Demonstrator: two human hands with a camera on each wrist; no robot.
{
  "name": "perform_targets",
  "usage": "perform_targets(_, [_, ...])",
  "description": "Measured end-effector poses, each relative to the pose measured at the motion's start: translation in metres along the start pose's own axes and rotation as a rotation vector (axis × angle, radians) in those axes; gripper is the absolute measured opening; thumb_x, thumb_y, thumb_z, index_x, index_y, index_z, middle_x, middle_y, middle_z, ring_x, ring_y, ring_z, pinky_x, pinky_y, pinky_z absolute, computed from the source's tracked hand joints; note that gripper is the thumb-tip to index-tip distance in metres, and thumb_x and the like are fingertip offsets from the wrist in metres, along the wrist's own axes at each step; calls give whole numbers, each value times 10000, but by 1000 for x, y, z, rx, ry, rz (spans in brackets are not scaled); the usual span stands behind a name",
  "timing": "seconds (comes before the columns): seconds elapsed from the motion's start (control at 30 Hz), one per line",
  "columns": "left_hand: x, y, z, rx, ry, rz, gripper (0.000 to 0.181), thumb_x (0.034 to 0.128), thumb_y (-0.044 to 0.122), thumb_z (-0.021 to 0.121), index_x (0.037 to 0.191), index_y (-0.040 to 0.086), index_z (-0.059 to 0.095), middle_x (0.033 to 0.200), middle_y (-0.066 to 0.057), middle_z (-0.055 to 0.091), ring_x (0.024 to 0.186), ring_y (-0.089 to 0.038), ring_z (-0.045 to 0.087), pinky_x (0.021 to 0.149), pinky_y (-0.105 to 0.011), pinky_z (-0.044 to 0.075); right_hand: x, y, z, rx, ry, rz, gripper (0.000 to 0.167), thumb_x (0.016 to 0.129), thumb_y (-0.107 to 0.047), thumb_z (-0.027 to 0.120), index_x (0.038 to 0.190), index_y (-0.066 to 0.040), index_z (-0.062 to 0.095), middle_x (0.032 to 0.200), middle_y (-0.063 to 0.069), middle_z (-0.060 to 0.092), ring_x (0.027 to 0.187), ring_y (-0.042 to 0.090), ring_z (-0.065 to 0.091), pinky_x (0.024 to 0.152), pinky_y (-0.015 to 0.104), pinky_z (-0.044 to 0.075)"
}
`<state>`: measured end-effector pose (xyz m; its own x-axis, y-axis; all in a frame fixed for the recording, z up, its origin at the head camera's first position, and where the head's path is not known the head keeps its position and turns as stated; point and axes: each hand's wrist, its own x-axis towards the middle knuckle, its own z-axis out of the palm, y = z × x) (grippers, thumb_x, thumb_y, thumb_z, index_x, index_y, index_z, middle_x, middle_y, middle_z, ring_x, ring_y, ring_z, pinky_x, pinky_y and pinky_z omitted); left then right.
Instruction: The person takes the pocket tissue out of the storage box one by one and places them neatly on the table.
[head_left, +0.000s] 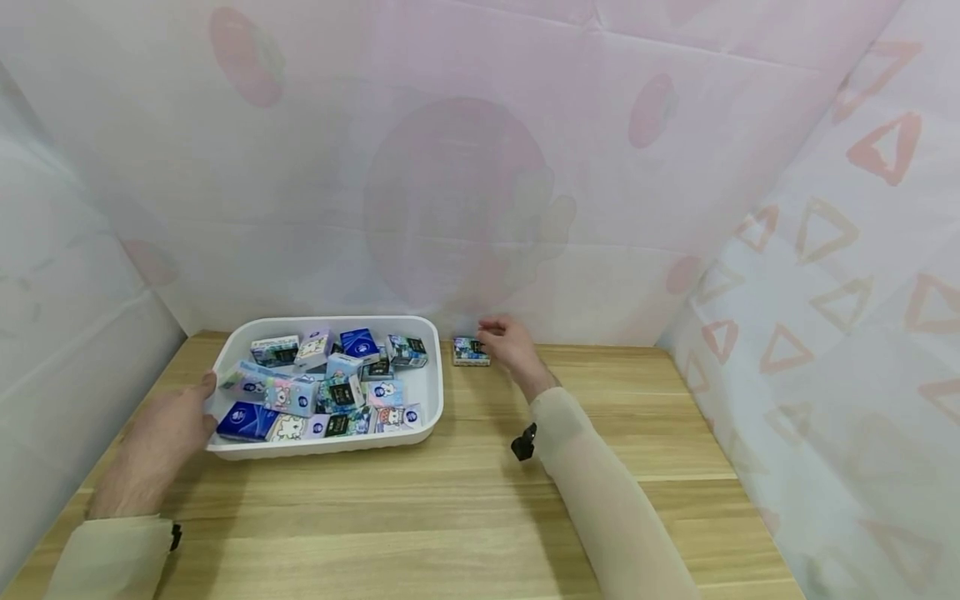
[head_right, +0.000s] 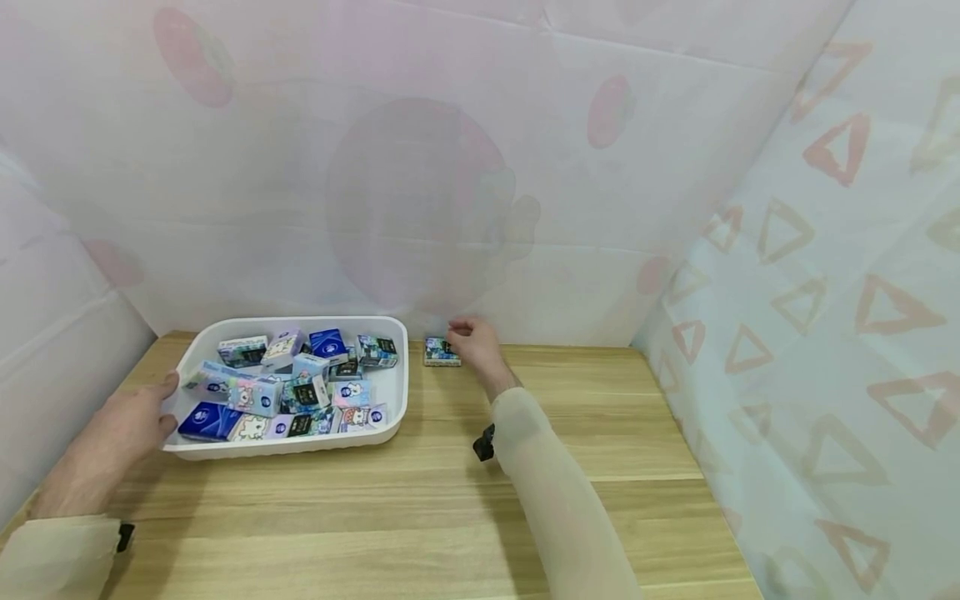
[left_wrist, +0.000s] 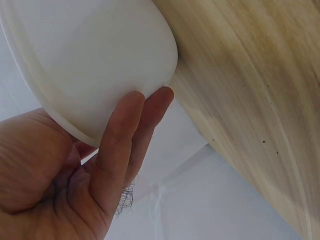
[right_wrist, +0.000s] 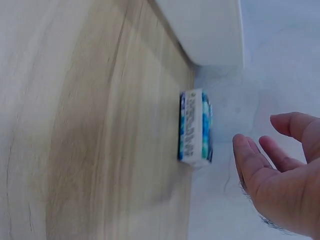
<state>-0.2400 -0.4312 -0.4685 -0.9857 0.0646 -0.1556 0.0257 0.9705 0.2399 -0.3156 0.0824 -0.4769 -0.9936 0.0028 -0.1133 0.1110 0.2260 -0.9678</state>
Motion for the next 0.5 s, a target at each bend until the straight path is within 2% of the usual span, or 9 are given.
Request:
perform_targets(0.17, [-1,1,-1,2,3,4,787,1082,20,714,1706,-201,289,1555,-587,453,1015,-529,643,929,-694,603,-8,-11,15,-85,-42,-29,529,1180,-155,693,1663,34,592,1626,251,678,1518,435,667,1286,539,572])
perform_targets(0.37, [-1,1,-1,6,-4,-3,791,1084,28,710,1712,-194,284,1565,-585,445,1035,-540,640,969,-733,597,-16,-23,35,-140,-91,-101,516,1159,-140,716,1625,62,621,1577,262,719,1503,435,685,1225,509,619])
perform_targets(0.43, [-1,1,-1,2,-6,-9,799,1085,32,713,1719,-185,277,1565,-584,447,1030,-535,634,950,-709,599,-18,-26,42,-149,-104,-115,511,1152,-131,726,1614,67,629,1559,263,727,1486,437,694,1202,514,634])
perform_targets(0.5, [-3,1,-1,-17,-12,-14,814,1088,25,711,1731,-175,255,1553,-583,459,995,-508,631,870,-629,611,-21,-30,49,-162,-115,-128,508,1147,-126,741,1604,68,636,1547,265,732,1475,440,701,1192,520,640])
